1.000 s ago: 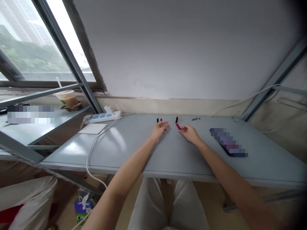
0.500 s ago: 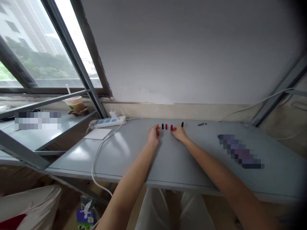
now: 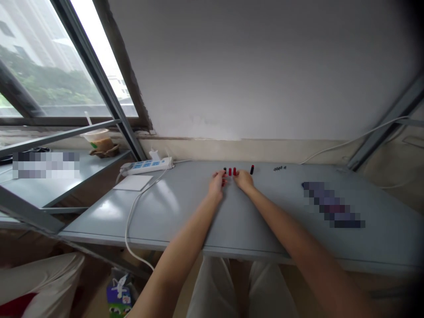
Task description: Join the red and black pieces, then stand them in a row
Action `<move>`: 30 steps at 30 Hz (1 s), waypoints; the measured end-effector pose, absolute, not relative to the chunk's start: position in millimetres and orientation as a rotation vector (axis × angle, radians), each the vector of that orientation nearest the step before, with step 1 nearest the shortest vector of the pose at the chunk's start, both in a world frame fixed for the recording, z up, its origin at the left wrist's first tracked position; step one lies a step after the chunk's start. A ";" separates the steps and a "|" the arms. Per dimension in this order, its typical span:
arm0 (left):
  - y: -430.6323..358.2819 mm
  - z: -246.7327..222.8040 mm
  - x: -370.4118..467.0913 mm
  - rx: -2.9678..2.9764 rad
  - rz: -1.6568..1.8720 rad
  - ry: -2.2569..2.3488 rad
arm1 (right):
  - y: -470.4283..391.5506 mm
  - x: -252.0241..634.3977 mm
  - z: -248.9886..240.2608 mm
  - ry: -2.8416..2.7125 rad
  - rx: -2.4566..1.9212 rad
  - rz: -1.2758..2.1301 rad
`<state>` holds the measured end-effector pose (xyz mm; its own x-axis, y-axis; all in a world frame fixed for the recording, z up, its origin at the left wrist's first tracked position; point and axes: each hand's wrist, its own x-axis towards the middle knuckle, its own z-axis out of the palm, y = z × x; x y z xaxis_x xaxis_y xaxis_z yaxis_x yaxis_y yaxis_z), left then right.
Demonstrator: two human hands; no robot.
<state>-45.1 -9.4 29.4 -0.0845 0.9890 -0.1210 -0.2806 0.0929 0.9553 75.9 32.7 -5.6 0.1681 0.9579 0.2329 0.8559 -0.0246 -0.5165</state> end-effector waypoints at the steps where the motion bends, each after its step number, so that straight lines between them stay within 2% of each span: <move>1: -10.4 29.9 -43.5 0.944 1.321 1.132 | 30.6 77.6 -5.2 -1.733 -1.896 0.221; 8: -15.9 23.1 -29.7 1.588 1.321 1.191 | -7.7 121.6 -0.2 -1.955 -1.712 -0.029; 15: -41.9 14.5 -10.4 2.179 1.038 1.055 | -30.6 187.1 3.6 -1.803 -1.656 -0.062; 30: -19.4 21.4 26.5 2.107 0.848 1.462 | -28.9 191.3 -4.8 -1.890 -1.746 -0.087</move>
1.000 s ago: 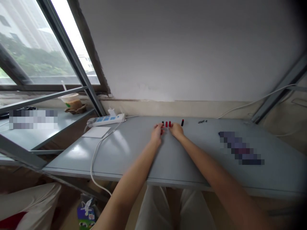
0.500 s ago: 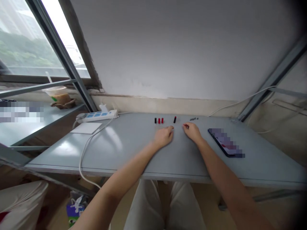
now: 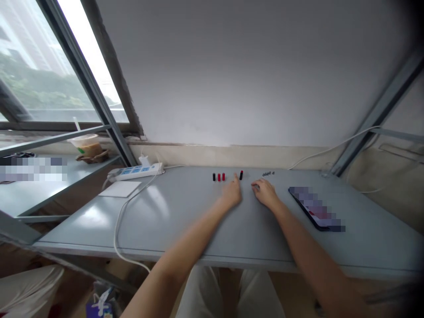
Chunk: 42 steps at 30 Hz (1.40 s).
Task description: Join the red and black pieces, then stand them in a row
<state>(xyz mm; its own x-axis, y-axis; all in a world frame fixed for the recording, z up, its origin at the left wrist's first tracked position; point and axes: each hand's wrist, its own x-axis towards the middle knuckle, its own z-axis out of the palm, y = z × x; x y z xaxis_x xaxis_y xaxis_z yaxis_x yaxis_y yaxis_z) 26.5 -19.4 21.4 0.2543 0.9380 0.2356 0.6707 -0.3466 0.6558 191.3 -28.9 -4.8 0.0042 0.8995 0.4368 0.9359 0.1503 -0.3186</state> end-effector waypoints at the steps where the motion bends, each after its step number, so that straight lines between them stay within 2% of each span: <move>1: -18.5 23.7 30.5 2.150 0.784 1.503 | -29.7 190.5 -4.1 -1.888 -1.770 -0.082; 6: -12.6 33.3 45.1 2.404 0.347 1.722 | -34.0 185.6 0.6 -1.903 -1.860 -0.015; 16: 3.8 30.1 57.6 2.520 0.318 1.690 | -30.4 174.3 -8.5 -1.975 -1.917 0.012; 27: -2.3 34.1 50.9 2.561 0.509 1.622 | -13.3 170.6 -18.8 -2.042 -2.032 0.127; 36: -20.6 23.7 5.7 2.097 1.060 1.457 | -11.9 169.1 -21.8 -2.006 -1.978 0.053; 42: -18.2 9.0 3.5 1.802 1.277 1.271 | -15.5 170.3 -17.5 -1.809 -1.691 0.045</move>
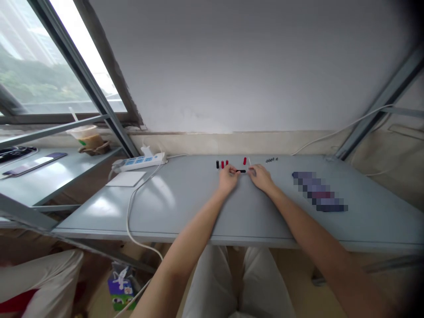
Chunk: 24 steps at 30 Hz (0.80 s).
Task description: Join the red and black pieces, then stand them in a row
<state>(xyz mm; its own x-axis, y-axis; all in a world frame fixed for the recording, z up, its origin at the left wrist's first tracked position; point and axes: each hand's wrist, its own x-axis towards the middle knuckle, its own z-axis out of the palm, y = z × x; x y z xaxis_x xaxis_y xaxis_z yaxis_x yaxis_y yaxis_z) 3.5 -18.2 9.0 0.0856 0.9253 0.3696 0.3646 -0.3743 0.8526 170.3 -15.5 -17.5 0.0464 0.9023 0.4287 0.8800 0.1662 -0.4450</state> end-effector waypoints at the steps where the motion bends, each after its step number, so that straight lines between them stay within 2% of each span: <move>1: -17.5 8.4 3.8 1.745 1.284 1.262 | -15.9 170.3 -16.0 -1.744 -1.622 0.057; 11: -25.0 16.5 7.0 1.393 1.236 1.164 | -24.9 161.7 2.8 -1.338 -1.269 0.506; 24: -27.5 22.2 6.5 1.346 1.260 1.223 | -23.4 165.1 4.3 -1.206 -1.270 0.553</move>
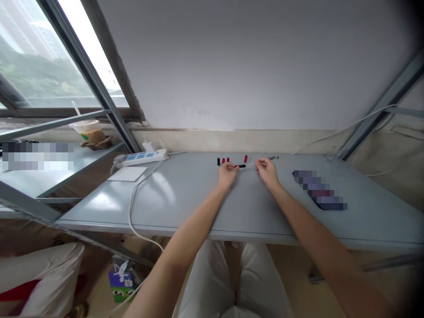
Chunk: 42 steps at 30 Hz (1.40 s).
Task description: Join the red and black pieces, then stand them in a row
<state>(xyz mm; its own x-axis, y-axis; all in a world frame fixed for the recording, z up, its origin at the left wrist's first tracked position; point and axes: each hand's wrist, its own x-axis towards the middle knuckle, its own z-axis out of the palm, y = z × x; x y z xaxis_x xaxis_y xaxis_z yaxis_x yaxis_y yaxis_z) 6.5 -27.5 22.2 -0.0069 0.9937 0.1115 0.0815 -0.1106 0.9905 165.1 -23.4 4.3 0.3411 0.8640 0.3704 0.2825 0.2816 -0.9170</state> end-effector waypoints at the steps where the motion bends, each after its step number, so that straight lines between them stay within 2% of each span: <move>1: -27.6 22.5 6.5 1.342 1.262 1.223 | -23.1 165.7 4.3 -1.199 -1.266 0.554; 22: -38.5 29.8 1.1 1.314 1.012 1.008 | -37.6 153.6 9.2 -1.290 -1.228 0.812; 26: -35.9 28.1 2.7 1.258 1.135 1.043 | -37.0 150.4 8.9 -1.336 -1.241 0.818; 33: -29.3 25.2 3.3 1.183 1.304 1.094 | -39.6 140.9 4.9 -1.579 -1.253 0.616; 42: -37.8 29.3 2.6 1.206 1.065 0.899 | -41.1 145.1 0.0 -1.706 -1.535 0.278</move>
<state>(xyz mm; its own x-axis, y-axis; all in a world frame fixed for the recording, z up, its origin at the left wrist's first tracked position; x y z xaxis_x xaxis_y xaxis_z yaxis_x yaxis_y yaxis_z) 2.6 -37.8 29.3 0.2744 0.9616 0.0101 -0.1517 0.0330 0.9879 145.1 -41.1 0.0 0.0637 0.9094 0.4110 0.7320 0.2373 -0.6386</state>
